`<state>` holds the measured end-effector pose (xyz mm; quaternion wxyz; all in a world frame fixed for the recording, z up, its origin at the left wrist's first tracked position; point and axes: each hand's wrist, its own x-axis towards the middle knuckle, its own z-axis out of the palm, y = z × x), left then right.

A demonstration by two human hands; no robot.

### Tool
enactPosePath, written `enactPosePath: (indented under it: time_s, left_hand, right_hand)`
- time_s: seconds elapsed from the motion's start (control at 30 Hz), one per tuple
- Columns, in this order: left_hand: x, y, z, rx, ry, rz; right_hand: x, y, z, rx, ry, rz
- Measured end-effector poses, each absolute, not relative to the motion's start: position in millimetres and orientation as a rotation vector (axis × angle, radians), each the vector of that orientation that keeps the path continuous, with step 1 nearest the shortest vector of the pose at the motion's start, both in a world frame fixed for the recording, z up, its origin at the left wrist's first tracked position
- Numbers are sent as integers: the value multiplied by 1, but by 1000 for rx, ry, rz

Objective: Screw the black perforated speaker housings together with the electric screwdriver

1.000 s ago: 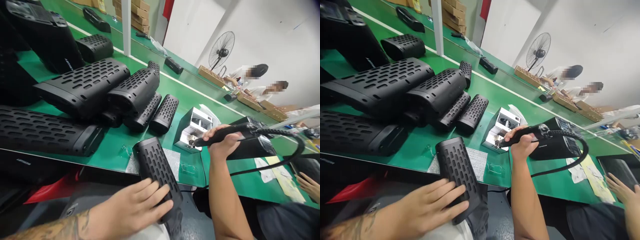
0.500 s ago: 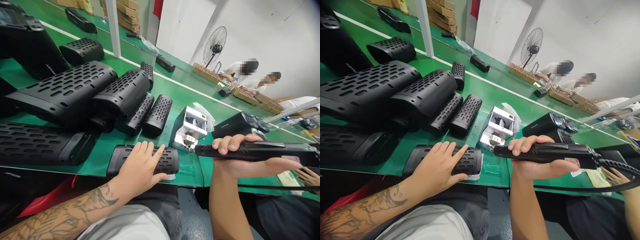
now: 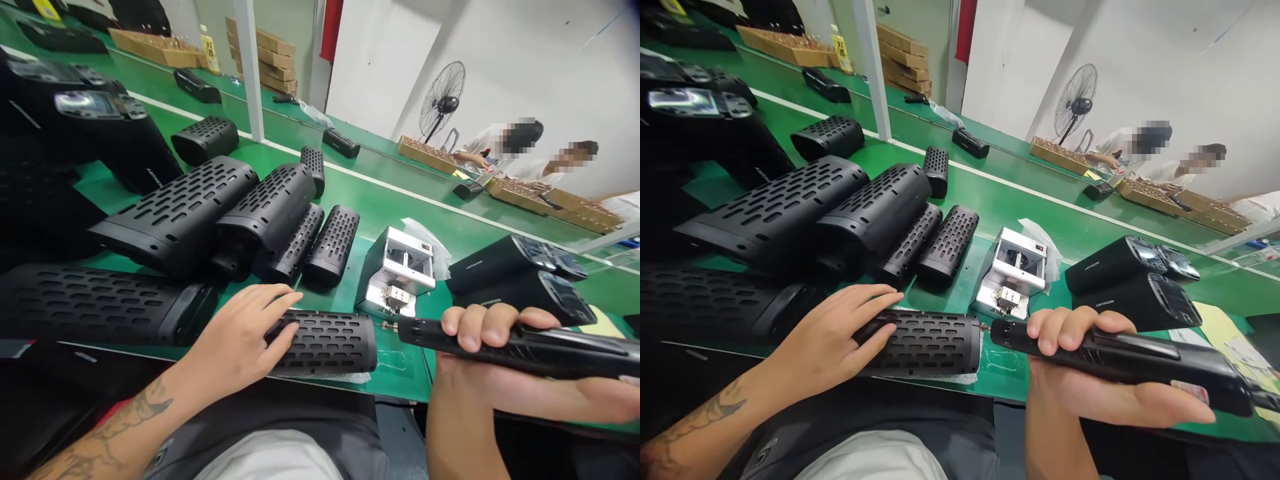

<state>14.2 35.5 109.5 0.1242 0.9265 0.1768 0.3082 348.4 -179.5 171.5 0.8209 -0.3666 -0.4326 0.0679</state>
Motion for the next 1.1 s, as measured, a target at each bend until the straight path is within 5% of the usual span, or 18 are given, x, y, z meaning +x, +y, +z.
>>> enactPosePath:
  time_s: [0.27, 0.53, 0.97, 1.1]
  left_hand:
    - [5, 30, 90, 2452, 626, 1054]
    - [13, 22, 97, 2410, 673, 1302]
    - [-17, 49, 169, 2579, 348, 1219]
    - [-2, 32, 144, 2447, 319, 1264]
  right_hand:
    - [408, -153, 168, -612, -571, 193]
    - [457, -130, 154, 347, 80, 911]
    - [502, -151, 175, -1032, 305, 554]
    - [503, -142, 168, -1239, 288, 472]
